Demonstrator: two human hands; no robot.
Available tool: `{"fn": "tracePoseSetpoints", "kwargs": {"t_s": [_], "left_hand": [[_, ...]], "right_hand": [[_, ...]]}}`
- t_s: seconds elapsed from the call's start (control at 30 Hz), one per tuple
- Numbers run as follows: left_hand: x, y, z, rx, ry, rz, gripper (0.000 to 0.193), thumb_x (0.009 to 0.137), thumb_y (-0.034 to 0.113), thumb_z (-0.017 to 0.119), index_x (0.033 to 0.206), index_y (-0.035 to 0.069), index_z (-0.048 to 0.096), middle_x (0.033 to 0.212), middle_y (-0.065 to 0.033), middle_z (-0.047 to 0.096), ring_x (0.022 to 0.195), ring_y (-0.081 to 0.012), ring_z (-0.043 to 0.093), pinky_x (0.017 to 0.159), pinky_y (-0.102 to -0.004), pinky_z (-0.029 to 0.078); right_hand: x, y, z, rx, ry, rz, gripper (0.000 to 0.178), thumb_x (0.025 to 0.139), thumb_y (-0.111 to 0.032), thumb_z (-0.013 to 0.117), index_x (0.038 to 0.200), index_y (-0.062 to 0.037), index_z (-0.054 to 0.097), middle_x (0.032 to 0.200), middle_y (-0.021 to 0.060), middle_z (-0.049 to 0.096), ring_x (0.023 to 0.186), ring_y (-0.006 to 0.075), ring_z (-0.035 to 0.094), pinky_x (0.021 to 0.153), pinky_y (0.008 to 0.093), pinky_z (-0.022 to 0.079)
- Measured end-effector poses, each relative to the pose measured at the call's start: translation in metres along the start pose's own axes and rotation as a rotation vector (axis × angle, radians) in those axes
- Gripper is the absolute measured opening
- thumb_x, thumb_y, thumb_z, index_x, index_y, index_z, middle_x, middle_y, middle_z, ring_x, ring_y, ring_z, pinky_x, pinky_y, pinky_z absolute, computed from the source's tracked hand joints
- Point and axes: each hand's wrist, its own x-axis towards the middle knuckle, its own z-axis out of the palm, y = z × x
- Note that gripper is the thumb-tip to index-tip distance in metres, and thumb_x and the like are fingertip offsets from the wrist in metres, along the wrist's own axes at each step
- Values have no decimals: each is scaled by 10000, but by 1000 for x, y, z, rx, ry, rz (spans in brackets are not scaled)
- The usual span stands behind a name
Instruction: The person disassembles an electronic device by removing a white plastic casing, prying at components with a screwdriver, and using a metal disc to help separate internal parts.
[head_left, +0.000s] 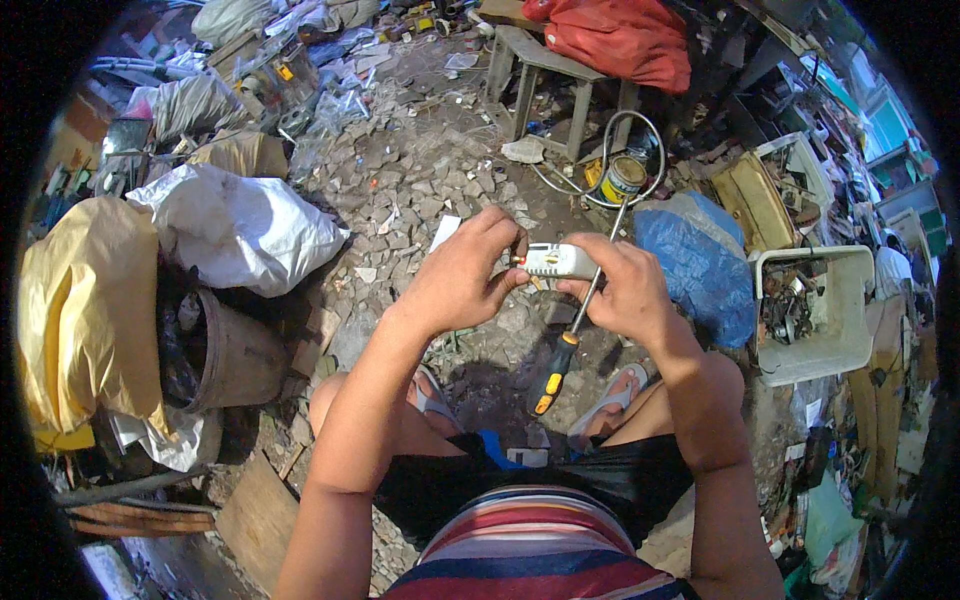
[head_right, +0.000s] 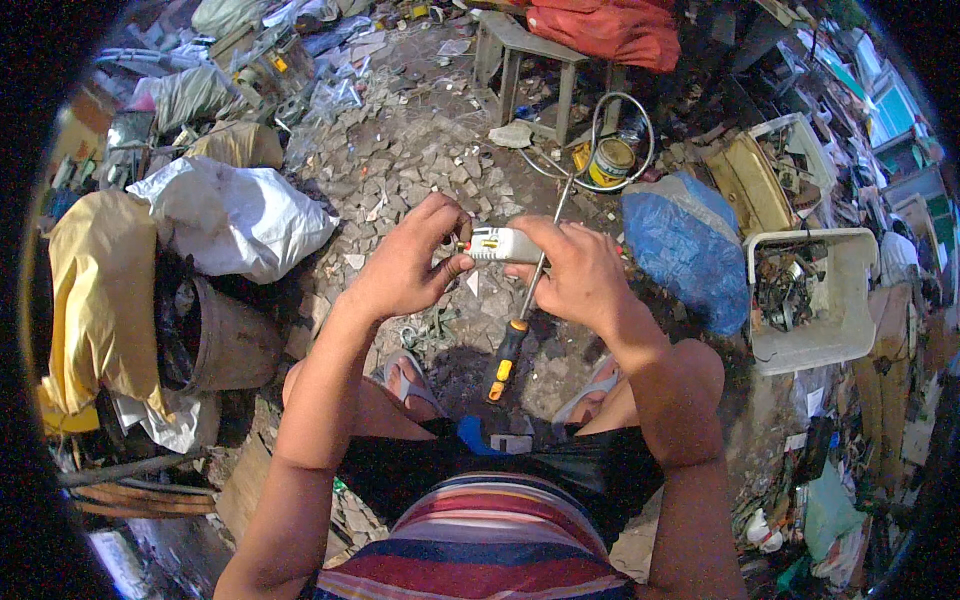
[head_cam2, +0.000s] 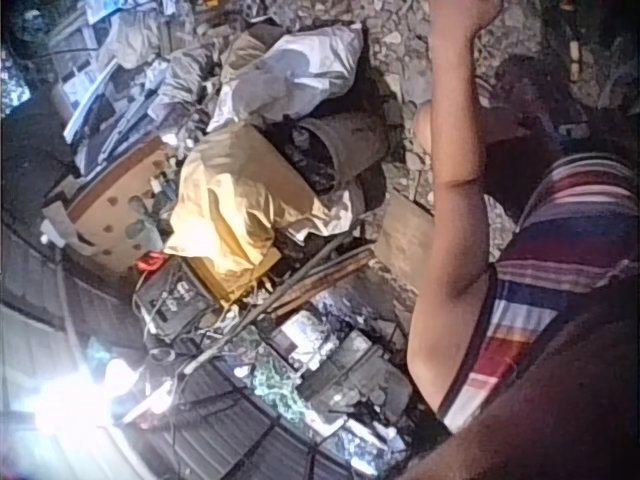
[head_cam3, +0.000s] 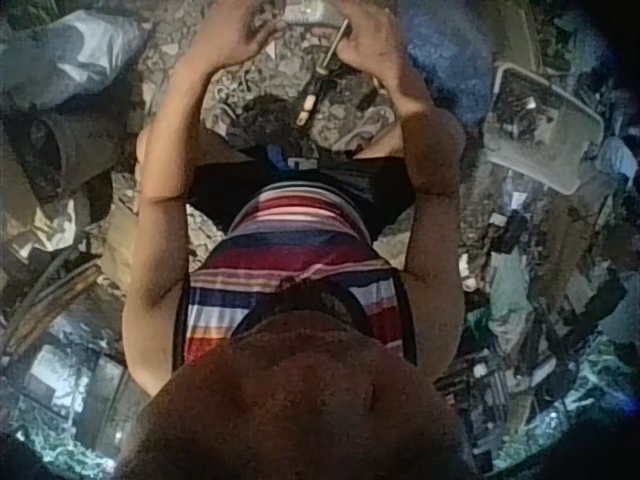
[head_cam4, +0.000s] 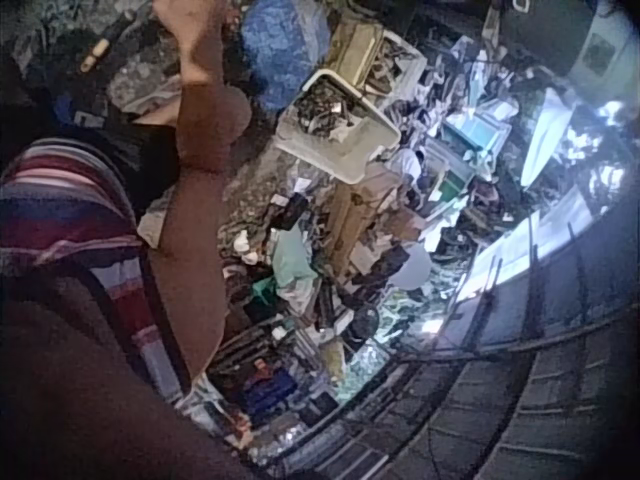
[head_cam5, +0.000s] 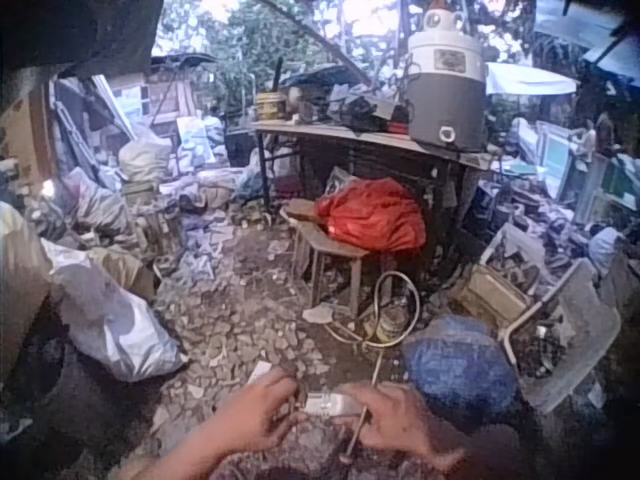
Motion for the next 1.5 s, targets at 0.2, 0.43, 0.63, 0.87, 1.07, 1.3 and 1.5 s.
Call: {"fn": "tracePoseSetpoints", "kwargs": {"t_s": [0.2,0.43,0.63,0.87,1.07,1.3,1.5], "left_hand": [[-3,0,-1,0,-54,-9,267,818,216,636,919,22,482,924,-151,463,862,-332,503,755,-388,427],[-2,5,-12,-107,-69,-13,193,803,175,635,841,31,512,816,-118,471,776,-291,493,704,-369,415],[-2,-6,-4,-158,-32,5,154,825,161,615,830,36,524,798,-115,488,782,-292,495,703,-379,406],[-2,-5,-3,-143,36,-30,135,804,152,602,820,33,539,805,-118,522,800,-293,527,712,-386,425],[-2,-6,7,-97,144,-85,137,704,124,629,742,24,543,704,-112,512,676,-285,538,625,-376,442],[1,4,19,-71,351,-221,118,688,108,661,766,33,614,726,-117,597,668,-272,606,624,-345,490],[-3,-2,24,-6,348,-125,182,720,145,698,892,89,677,802,-92,636,737,-261,643,655,-350,520]], "right_hand": [[0,1,2,-4,-7,-42,404,742,-281,723,1097,-166,568,843,118,649,767,350,632,673,452,483],[1,-1,0,-22,-37,-51,405,734,-260,728,1092,-154,571,906,106,649,812,340,631,700,439,484],[1,-5,0,23,-23,-46,413,708,-225,750,1075,-141,579,953,89,651,861,322,633,733,425,489],[2,-6,0,-41,-1,-60,450,672,-188,765,1080,-131,585,967,83,655,850,307,635,717,398,493],[3,-8,2,-70,-1,-82,446,664,-134,769,1072,-105,592,969,99,655,839,325,638,711,384,504],[2,1,6,-94,13,1,428,699,-194,755,1086,-134,583,952,94,654,829,326,633,704,411,501],[5,2,1,-106,41,90,421,722,-252,753,1089,-139,582,937,108,657,832,334,633,707,423,501]]}}
